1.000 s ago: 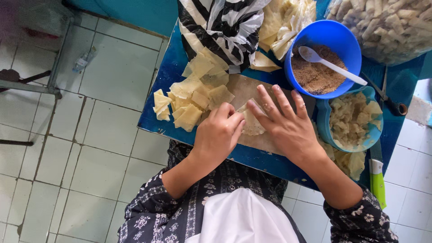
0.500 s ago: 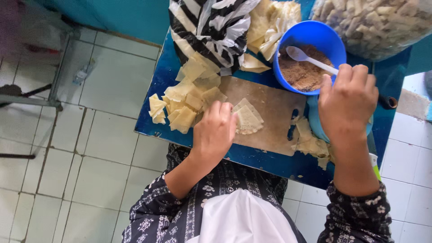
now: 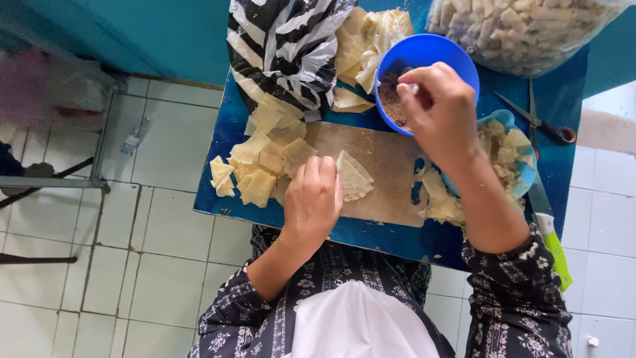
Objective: The person places thin dough squares on a cutting board, spoons filling from a blue bowl onto each square using a plastic spoon, and folds the squares over the filling by hand, setting the folded pieces aside on the table.
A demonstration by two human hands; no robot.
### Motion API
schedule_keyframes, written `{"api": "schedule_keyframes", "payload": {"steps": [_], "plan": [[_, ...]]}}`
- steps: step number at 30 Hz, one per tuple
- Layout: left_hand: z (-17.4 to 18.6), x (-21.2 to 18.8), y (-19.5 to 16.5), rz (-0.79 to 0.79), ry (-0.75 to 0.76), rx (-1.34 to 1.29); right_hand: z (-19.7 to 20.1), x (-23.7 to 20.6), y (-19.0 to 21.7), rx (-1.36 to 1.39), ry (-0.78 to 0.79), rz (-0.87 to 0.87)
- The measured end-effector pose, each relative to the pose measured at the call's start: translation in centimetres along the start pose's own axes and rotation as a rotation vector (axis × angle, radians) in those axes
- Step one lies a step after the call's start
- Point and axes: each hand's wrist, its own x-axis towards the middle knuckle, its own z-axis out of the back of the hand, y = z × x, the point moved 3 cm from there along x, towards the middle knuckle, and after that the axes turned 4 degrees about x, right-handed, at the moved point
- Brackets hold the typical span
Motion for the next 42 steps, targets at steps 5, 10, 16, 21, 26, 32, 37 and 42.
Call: {"api": "schedule_keyframes", "payload": {"steps": [5,10,16,21,26,32,37,42], "plan": [[0.1,0.0,0.8,0.023,0.001,-0.155,0.1,-2.0,0.4,-0.017,-0.021,-0.002],[-0.2,0.2,1.6,0.028,0.077,-0.245,1.1,-3.5,-1.7,0.371,-0.176,-0.324],[-0.1,0.3,1.5,0.023,0.069,-0.307,2.1,-4.7,-3.7,0.392,-0.31,-0.296],[0.3,0.3,1.7,0.073,0.105,-0.384,2.8,-6.0,-4.3,0.448,-0.366,-0.289],[0.6,0.3,2.2,0.14,0.108,-0.464,3.7,-7.5,-4.9,0.454,-0.421,-0.3],[0.7,-0.5,2.6,0.112,0.035,-0.545,4.8,-10.0,-4.2,0.696,-0.531,-0.33],[0.7,-1.0,3.0,0.13,-0.01,-0.63,1.5,-13.8,-1.0,0.772,-0.465,-0.419],[0.3,-1.3,3.6,0.142,-0.03,-0.66,-2.3,-15.9,2.3,0.458,-0.217,-0.234]]}}
